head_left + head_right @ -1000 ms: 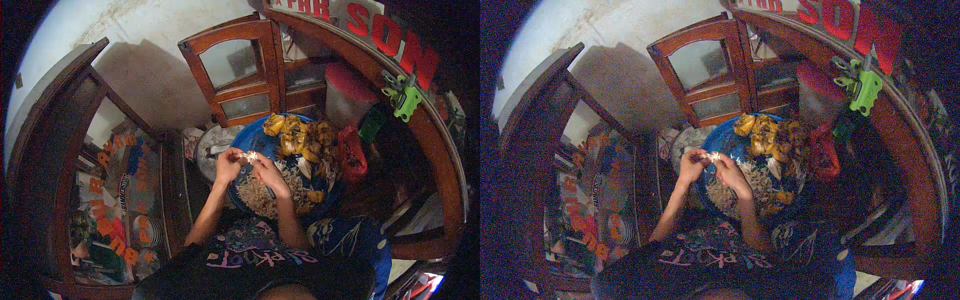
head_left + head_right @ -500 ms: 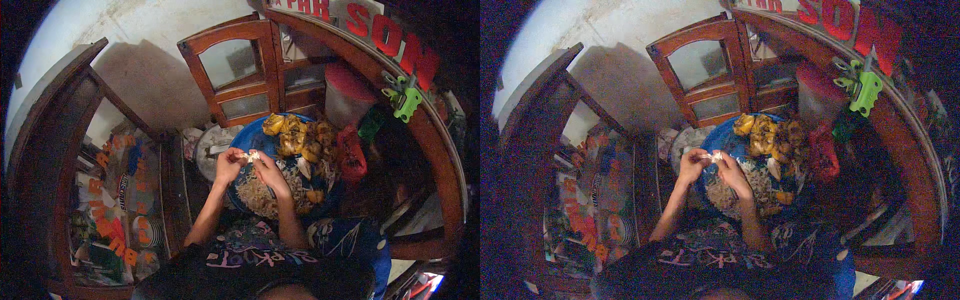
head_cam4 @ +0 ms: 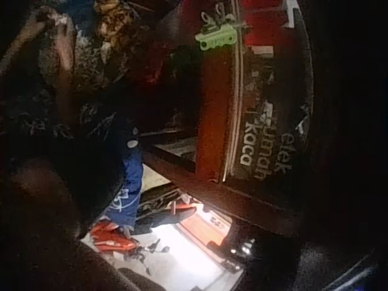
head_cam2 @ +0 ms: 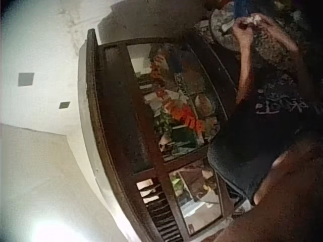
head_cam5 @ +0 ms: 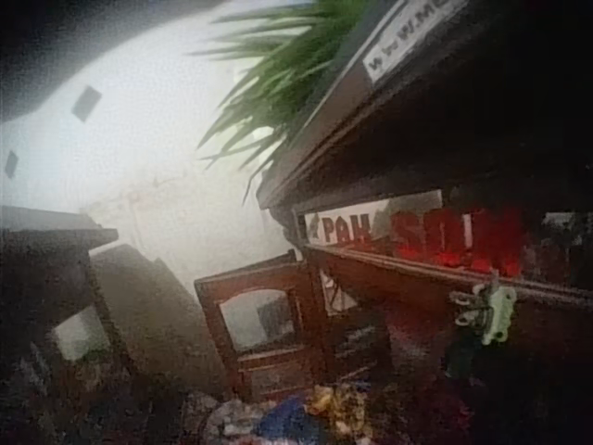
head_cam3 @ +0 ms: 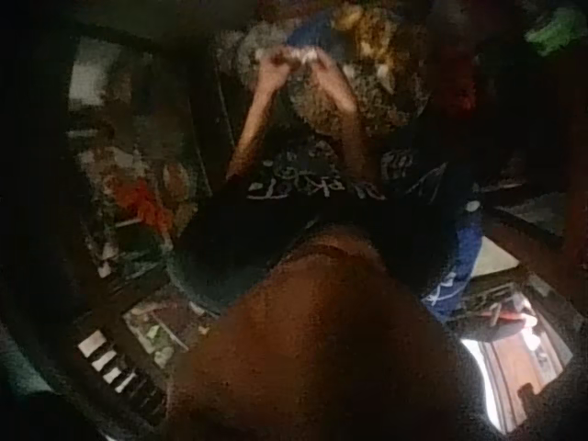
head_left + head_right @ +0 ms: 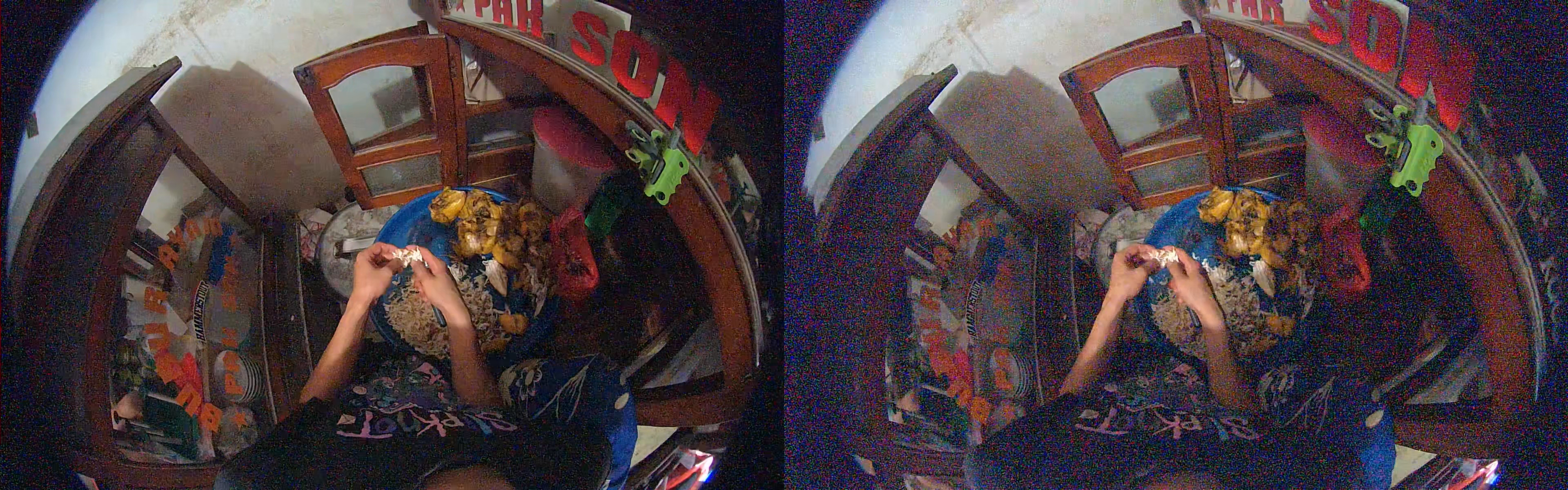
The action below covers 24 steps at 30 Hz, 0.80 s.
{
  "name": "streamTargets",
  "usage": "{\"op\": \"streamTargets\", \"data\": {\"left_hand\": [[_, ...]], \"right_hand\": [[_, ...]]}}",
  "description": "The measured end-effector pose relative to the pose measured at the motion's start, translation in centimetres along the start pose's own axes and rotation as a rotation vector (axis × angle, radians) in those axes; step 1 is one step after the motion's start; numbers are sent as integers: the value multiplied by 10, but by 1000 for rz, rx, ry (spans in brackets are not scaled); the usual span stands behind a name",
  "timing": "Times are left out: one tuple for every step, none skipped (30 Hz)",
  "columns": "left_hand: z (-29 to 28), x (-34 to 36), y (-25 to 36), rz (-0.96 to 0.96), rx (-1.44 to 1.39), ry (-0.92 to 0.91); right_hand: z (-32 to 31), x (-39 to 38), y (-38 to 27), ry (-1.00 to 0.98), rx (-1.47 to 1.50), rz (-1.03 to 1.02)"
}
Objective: Shredding cooked chicken by hand into a tray.
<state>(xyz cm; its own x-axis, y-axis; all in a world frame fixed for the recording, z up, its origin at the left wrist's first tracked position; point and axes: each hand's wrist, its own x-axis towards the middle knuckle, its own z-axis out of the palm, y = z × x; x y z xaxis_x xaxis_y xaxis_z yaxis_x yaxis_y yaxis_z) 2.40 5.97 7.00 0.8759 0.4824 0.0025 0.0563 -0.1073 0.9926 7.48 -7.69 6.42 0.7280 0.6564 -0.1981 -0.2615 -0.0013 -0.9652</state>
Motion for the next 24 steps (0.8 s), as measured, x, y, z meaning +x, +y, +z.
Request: {"op": "streamTargets", "data": {"left_hand": [[-1,0,-1,1,-1,1],[-1,-1,-2,-7,2,11],[-2,0,-3,-16,5,20],[-3,1,-5,-16,4,19],[-4,2,-5,-19,2,4],[-5,2,-6,-22,-1,-11],[-5,3,-6,-21,0,-13],[-5,3,-5,-17,19,-3],[-5,3,-4,-12,38,5],[-5,3,-3,-15,39,6],[-5,2,1,26,91,20],[-4,2,2,66,143,31],[-4,3,3,62,143,32],[-3,4,4,156,121,18],[-2,5,5,251,98,5],[-2,2,6,249,98,5],[4,2,11,156,82,27],[4,1,15,63,71,58],[4,2,14,68,73,56],[3,2,13,0,13,41],[2,3,12,-68,-46,26],[1,3,12,-65,-46,26],[0,3,12,-69,-21,27],[-1,2,13,-70,4,26]], "right_hand": [[0,-1,-2,13,7,27],[0,0,-2,14,7,27],[0,0,-2,65,-25,43],[0,1,-1,116,-57,59],[-2,2,3,116,-57,58],[-5,5,10,159,-95,-33],[-8,7,16,203,-134,-123],[-6,6,10,201,-133,-120],[-5,4,5,143,-77,-82],[-3,1,-1,84,-20,-44],[1,-4,-11,82,-21,-42],[5,-9,-22,-17,31,-27],[8,-12,-26,-116,83,-13],[8,-12,-25,-114,84,-10],[9,-11,-21,-118,62,-61],[9,-9,-16,-123,40,-111],[3,-4,-5,-111,39,-115],[0,4,9,30,-144,-241],[-5,10,23,175,-327,-365],[-6,10,22,173,-326,-367],[-8,10,20,126,-271,-307],[-9,9,19,79,-216,-247],[-5,0,0,-37,-93,-117],[-1,-6,-9,-39,-93,-117]]}}
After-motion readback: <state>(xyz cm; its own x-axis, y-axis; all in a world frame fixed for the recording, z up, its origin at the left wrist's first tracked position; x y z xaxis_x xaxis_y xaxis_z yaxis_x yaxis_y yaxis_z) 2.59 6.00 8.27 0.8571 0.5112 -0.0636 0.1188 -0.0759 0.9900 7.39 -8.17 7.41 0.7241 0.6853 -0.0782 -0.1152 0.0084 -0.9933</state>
